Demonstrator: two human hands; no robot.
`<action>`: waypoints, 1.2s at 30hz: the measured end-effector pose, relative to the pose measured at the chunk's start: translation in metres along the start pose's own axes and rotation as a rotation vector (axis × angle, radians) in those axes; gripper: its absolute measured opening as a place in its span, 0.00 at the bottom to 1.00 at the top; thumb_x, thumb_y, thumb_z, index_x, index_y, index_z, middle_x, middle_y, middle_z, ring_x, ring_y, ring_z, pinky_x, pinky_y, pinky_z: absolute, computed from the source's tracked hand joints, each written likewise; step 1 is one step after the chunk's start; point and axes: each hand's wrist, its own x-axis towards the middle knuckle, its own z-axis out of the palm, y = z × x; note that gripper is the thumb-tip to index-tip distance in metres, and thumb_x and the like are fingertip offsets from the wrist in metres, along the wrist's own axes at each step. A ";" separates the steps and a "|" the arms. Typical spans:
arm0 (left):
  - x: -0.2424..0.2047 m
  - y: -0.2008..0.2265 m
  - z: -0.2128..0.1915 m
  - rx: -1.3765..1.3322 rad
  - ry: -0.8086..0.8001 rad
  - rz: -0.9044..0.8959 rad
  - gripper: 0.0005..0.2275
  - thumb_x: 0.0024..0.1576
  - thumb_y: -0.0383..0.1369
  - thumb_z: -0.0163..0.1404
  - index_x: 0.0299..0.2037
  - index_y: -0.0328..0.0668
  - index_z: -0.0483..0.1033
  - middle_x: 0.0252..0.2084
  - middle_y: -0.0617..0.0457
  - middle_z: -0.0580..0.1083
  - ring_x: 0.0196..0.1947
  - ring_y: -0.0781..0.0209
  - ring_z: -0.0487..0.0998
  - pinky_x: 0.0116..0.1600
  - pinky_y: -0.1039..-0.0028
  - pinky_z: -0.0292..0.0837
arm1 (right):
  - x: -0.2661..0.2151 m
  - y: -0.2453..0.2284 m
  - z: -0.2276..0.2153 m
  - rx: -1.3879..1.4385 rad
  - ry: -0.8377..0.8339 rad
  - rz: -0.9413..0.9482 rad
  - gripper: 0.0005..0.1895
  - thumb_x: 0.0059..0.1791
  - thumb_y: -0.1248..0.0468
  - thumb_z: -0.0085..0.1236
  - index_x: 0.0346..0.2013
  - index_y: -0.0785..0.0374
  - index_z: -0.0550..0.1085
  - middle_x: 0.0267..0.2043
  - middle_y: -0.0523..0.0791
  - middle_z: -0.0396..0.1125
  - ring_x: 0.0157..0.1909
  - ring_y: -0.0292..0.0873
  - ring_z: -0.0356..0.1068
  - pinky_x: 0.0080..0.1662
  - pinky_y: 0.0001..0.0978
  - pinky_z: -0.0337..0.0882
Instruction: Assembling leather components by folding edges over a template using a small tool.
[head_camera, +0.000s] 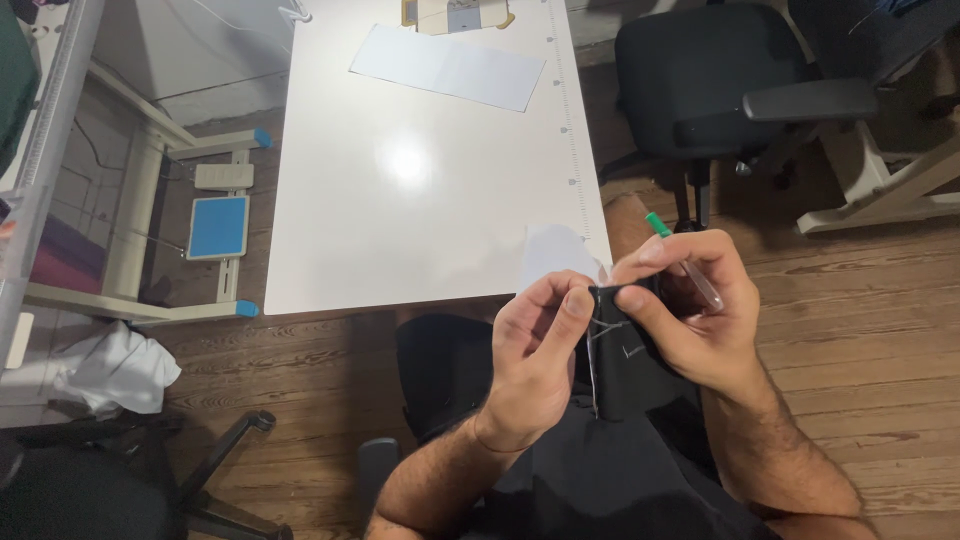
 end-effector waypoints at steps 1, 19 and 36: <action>-0.001 -0.001 0.003 0.000 0.032 0.005 0.07 0.65 0.27 0.50 0.35 0.33 0.75 0.26 0.59 0.65 0.31 0.73 0.61 0.36 0.82 0.59 | 0.004 -0.001 0.003 -0.094 0.008 -0.031 0.17 0.48 0.79 0.59 0.47 0.73 0.63 0.37 0.58 0.74 0.34 0.46 0.74 0.42 0.35 0.74; 0.025 -0.046 0.004 0.212 0.185 0.518 0.08 0.65 0.28 0.49 0.37 0.29 0.70 0.43 0.38 0.74 0.55 0.38 0.76 0.65 0.59 0.62 | 0.015 0.024 0.033 -0.201 0.362 -0.054 0.29 0.46 0.69 0.70 0.54 0.70 0.61 0.45 0.57 0.70 0.45 0.47 0.71 0.52 0.35 0.69; 0.033 -0.014 -0.042 0.937 0.031 0.362 0.09 0.61 0.41 0.55 0.39 0.45 0.78 0.58 0.49 0.67 0.64 0.47 0.66 0.70 0.57 0.53 | 0.013 0.050 -0.015 -0.021 0.065 0.200 0.19 0.47 0.77 0.65 0.42 0.67 0.62 0.39 0.57 0.73 0.41 0.44 0.75 0.49 0.40 0.75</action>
